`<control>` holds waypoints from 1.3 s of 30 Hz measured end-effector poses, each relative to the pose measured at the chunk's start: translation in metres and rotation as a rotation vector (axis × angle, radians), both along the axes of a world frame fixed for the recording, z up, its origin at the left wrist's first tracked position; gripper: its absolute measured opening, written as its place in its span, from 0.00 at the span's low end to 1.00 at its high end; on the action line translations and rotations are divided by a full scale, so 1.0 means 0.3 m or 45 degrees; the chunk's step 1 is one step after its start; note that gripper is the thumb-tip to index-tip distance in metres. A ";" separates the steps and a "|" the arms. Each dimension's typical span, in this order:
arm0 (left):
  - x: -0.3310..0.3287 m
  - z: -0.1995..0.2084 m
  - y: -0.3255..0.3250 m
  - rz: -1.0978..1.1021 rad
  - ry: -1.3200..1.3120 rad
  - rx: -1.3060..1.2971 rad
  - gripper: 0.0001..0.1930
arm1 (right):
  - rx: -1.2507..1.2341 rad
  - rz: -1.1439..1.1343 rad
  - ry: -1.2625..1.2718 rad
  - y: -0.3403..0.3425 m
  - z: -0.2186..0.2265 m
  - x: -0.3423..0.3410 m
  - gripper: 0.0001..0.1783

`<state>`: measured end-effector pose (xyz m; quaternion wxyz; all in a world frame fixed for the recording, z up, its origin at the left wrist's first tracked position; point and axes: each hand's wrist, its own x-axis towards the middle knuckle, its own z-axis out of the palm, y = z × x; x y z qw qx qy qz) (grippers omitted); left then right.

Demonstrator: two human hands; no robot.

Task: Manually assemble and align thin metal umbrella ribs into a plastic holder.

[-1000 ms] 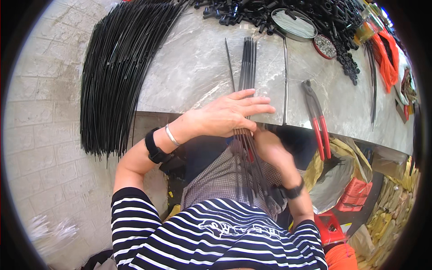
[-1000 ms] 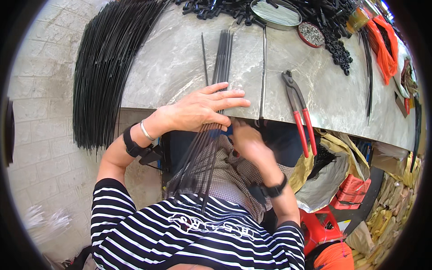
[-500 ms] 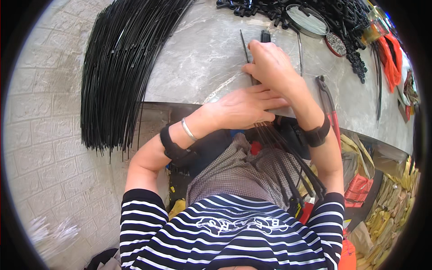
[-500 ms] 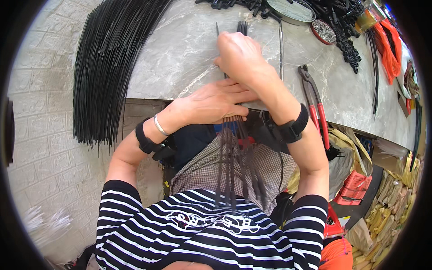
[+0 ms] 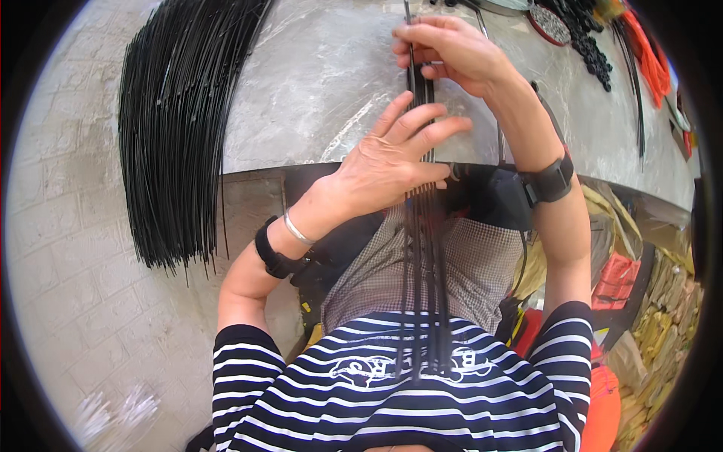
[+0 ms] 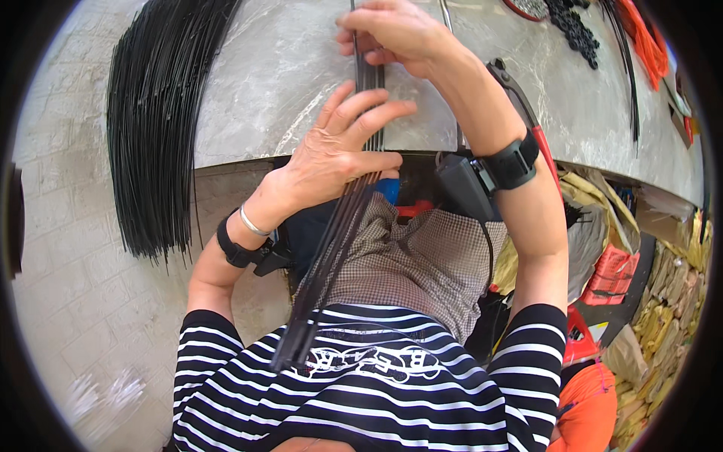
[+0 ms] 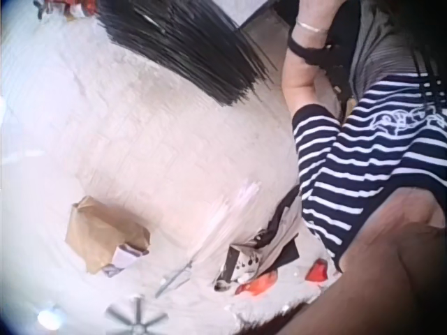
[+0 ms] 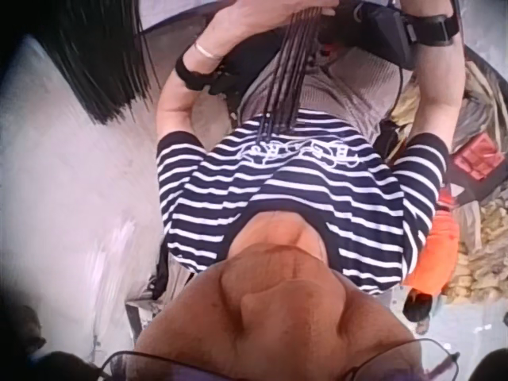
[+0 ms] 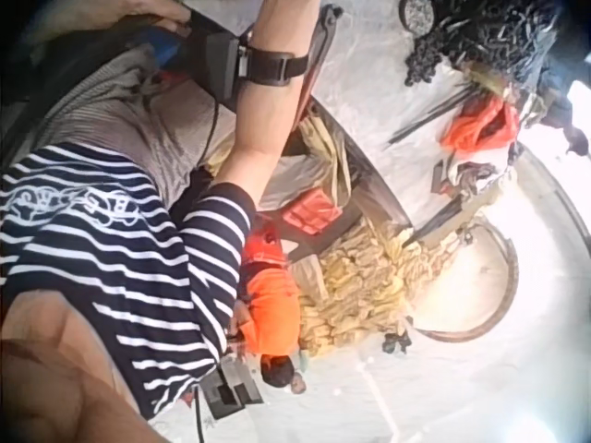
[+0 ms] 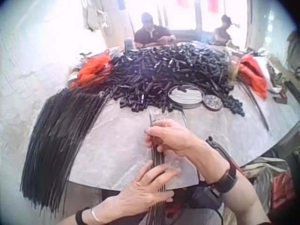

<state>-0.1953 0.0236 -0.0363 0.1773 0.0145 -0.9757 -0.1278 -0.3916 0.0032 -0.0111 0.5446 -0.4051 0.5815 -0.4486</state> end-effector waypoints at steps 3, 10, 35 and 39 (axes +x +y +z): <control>-0.001 0.019 0.010 0.043 -0.021 -0.011 0.09 | -0.077 -0.158 -0.116 -0.003 -0.029 -0.014 0.11; 0.004 -0.001 0.014 0.076 0.051 -0.114 0.12 | -0.168 -0.061 0.221 -0.025 -0.040 -0.002 0.15; 0.010 0.010 0.016 0.066 0.157 0.006 0.10 | -0.354 -0.126 0.576 0.014 0.005 0.009 0.18; 0.002 0.015 0.012 0.038 0.186 0.046 0.12 | -0.308 -0.097 0.630 0.010 0.008 0.005 0.18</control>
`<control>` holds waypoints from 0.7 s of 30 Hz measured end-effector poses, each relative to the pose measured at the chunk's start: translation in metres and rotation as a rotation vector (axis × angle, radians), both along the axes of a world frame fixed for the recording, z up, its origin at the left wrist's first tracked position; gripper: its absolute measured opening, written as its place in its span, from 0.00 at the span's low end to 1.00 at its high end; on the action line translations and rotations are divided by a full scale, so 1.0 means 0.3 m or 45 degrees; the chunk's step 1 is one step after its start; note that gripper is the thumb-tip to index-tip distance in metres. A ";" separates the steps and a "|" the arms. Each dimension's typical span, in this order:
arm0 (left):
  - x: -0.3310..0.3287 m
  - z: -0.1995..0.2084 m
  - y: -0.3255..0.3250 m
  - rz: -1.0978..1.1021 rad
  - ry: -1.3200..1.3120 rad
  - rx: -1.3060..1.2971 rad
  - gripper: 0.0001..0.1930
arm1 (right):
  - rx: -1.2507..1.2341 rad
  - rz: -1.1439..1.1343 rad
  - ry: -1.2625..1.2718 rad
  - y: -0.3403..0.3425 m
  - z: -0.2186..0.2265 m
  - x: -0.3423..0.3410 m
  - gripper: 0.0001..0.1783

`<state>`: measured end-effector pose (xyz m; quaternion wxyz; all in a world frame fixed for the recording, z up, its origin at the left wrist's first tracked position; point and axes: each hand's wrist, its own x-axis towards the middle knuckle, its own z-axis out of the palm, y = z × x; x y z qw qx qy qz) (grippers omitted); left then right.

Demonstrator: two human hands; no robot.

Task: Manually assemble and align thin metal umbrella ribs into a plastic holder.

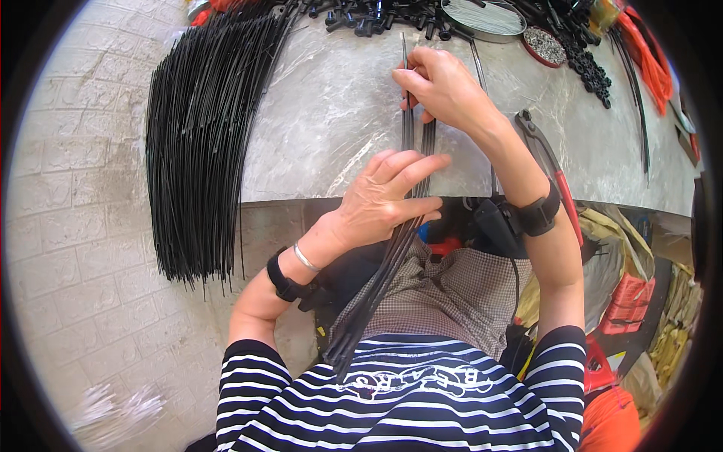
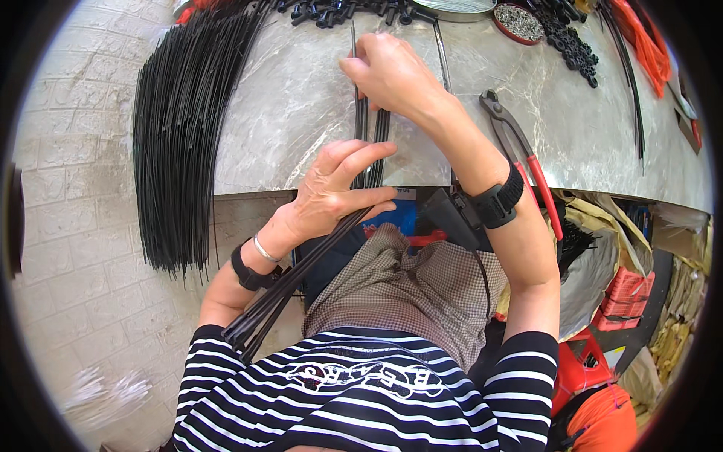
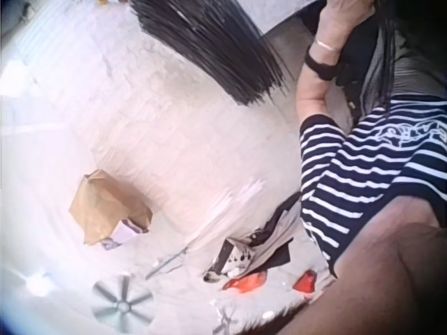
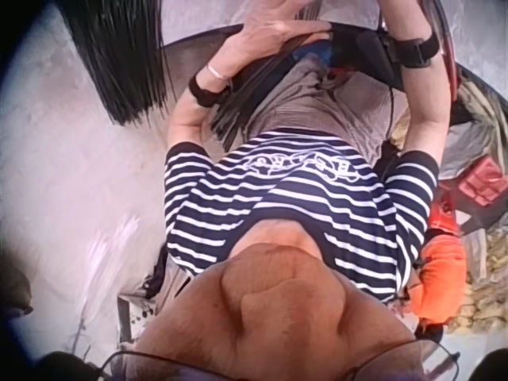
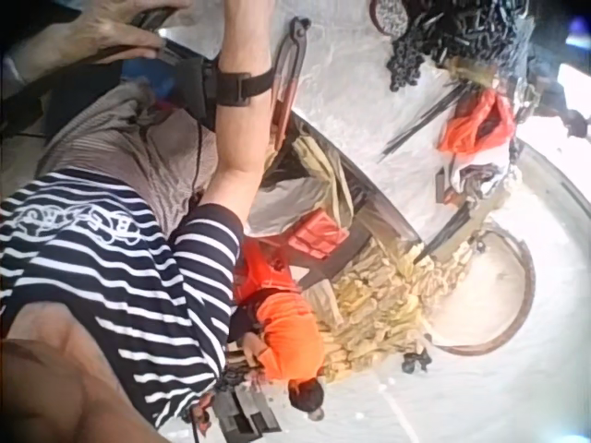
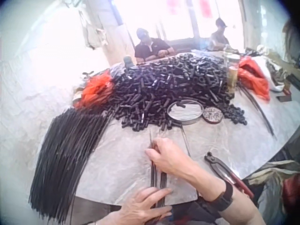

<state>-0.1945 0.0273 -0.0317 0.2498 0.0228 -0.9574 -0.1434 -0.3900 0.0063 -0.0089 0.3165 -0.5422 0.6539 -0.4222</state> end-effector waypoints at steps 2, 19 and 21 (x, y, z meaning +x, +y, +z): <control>0.001 -0.002 -0.004 0.002 0.005 -0.003 0.12 | -0.004 -0.005 0.012 0.004 0.009 0.005 0.18; 0.000 0.001 0.001 0.014 0.005 -0.004 0.11 | 0.053 -0.026 0.045 0.026 -0.001 -0.012 0.14; 0.002 0.003 0.000 0.017 -0.015 0.003 0.11 | -0.053 -0.076 0.355 0.029 -0.010 -0.018 0.15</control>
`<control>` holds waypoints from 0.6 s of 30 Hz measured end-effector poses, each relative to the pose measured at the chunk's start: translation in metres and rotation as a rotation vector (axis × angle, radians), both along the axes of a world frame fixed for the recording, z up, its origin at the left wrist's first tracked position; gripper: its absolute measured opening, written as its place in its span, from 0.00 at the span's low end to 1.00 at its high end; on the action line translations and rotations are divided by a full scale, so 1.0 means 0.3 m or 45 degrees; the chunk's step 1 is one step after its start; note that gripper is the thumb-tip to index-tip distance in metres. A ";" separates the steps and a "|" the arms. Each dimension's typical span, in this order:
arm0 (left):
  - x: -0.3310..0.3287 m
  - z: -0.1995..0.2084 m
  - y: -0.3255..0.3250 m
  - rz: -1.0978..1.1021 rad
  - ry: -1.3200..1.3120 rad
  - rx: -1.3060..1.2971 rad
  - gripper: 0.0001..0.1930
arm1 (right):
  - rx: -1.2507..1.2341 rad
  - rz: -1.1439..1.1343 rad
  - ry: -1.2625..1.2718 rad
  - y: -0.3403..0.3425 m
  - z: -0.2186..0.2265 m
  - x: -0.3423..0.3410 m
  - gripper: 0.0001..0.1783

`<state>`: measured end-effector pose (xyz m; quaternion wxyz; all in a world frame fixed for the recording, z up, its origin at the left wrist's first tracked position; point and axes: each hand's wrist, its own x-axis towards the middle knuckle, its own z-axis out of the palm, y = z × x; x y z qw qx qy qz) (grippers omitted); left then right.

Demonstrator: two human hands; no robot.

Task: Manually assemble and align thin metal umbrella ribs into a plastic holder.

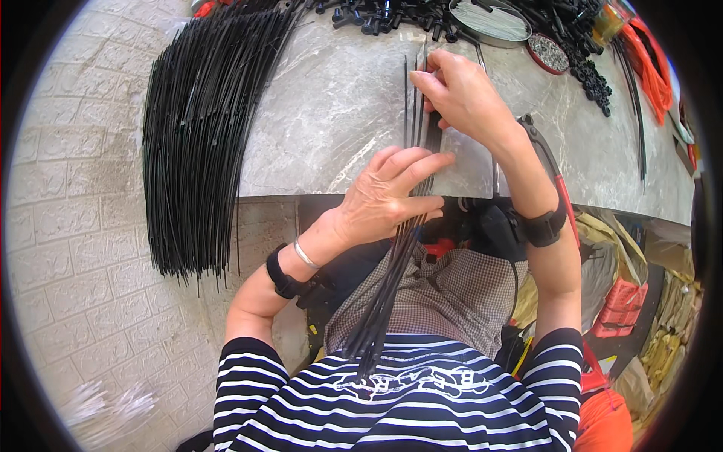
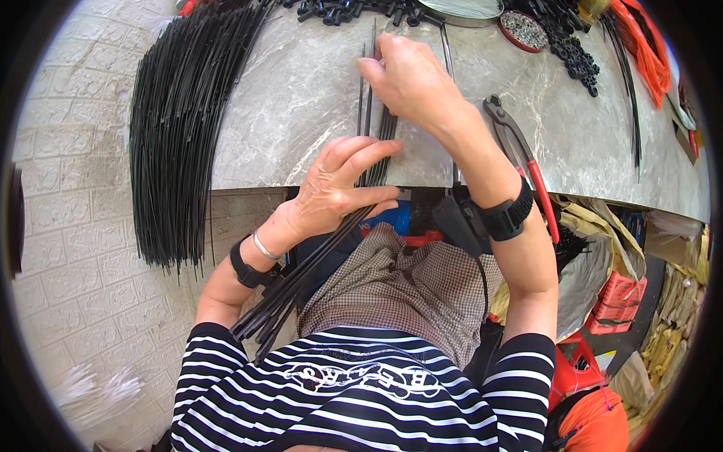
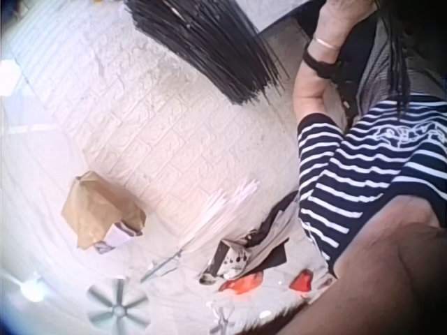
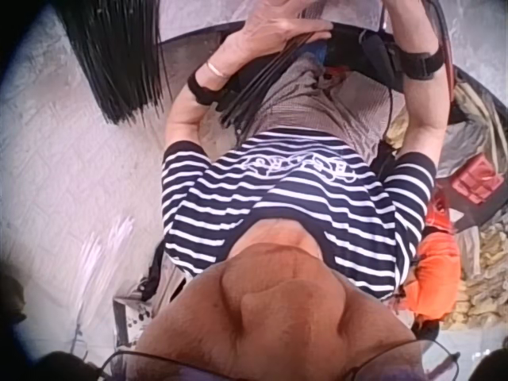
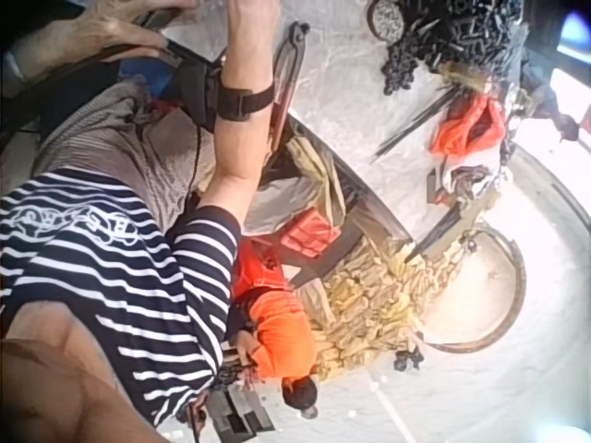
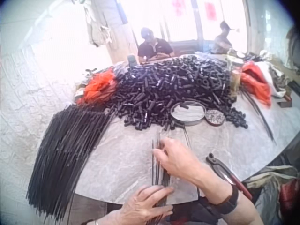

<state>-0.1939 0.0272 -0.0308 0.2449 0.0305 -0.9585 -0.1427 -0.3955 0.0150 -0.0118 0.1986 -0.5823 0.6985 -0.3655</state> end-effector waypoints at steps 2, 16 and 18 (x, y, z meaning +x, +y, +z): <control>0.003 0.004 -0.002 0.006 -0.013 -0.010 0.11 | 0.011 -0.010 0.036 0.005 0.009 -0.003 0.16; -0.007 0.030 -0.021 -0.091 -0.197 0.046 0.08 | -0.185 -0.165 0.473 0.027 -0.036 -0.014 0.15; -0.009 0.042 -0.028 -0.147 -0.320 0.112 0.07 | -0.161 -0.147 0.187 0.078 0.021 -0.039 0.14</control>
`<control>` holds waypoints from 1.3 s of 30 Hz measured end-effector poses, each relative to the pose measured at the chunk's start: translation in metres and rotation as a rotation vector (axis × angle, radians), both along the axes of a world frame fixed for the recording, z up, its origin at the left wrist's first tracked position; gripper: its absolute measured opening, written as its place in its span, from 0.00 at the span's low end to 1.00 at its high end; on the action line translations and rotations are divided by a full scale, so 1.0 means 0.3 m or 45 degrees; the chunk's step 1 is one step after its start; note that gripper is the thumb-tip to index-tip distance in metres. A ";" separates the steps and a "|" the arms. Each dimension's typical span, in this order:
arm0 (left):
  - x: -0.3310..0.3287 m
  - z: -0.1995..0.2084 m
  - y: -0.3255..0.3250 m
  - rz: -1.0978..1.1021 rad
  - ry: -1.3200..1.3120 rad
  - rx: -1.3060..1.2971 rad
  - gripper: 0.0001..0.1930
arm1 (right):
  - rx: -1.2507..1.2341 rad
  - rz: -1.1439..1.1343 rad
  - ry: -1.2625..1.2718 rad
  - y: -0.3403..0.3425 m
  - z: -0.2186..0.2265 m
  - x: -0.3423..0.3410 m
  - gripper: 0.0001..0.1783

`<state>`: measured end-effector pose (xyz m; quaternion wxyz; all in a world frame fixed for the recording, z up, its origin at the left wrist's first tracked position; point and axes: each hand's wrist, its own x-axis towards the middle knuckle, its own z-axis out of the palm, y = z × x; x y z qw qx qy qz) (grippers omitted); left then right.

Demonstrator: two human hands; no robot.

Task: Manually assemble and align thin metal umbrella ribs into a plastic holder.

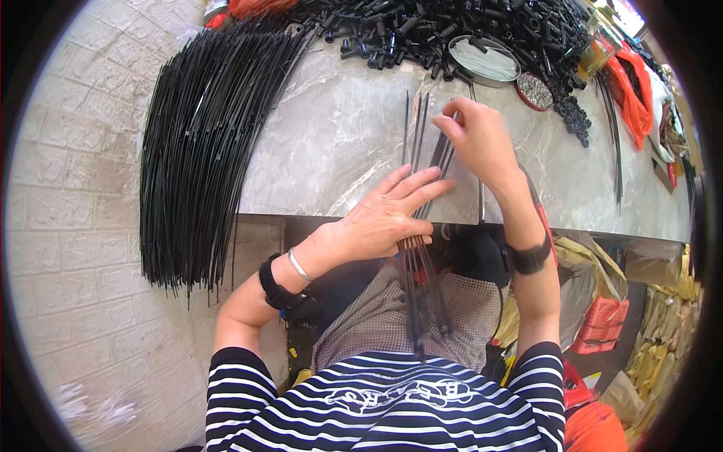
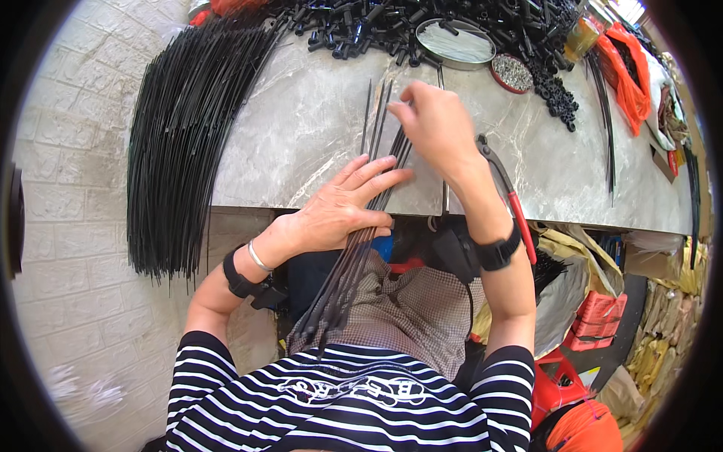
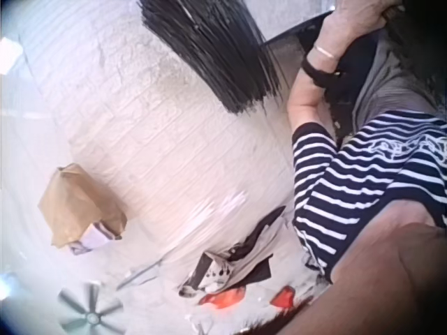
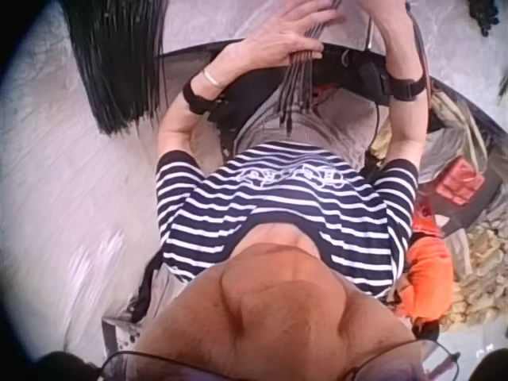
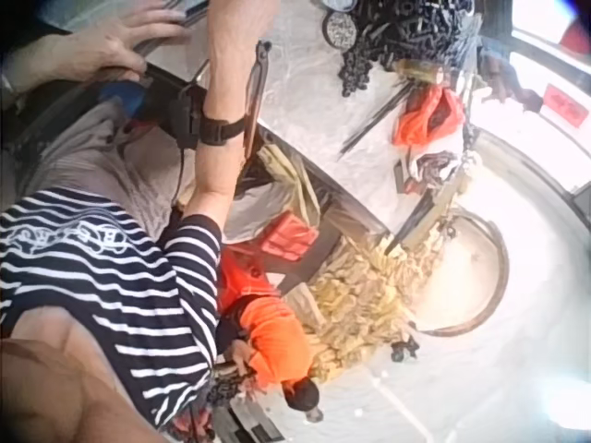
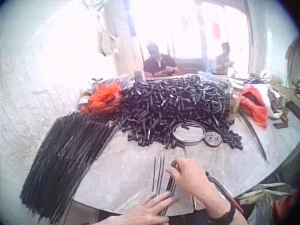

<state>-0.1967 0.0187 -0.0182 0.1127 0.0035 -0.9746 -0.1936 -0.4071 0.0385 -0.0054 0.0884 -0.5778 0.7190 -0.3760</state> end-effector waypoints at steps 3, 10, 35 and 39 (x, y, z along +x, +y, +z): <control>-0.002 -0.011 -0.008 -0.043 0.005 0.037 0.06 | 0.359 0.071 0.022 0.066 0.044 -0.031 0.14; -0.048 -0.020 -0.058 -0.285 0.018 -0.013 0.08 | 0.241 0.164 0.089 -0.001 -0.041 0.034 0.12; -0.036 -0.032 -0.092 -0.380 -0.129 -0.034 0.31 | 0.219 -0.025 0.547 -0.235 -0.008 -0.414 0.09; -0.036 -0.002 -0.098 -0.367 -0.151 -0.044 0.30 | 0.166 -0.023 0.669 -0.251 -0.005 -0.401 0.06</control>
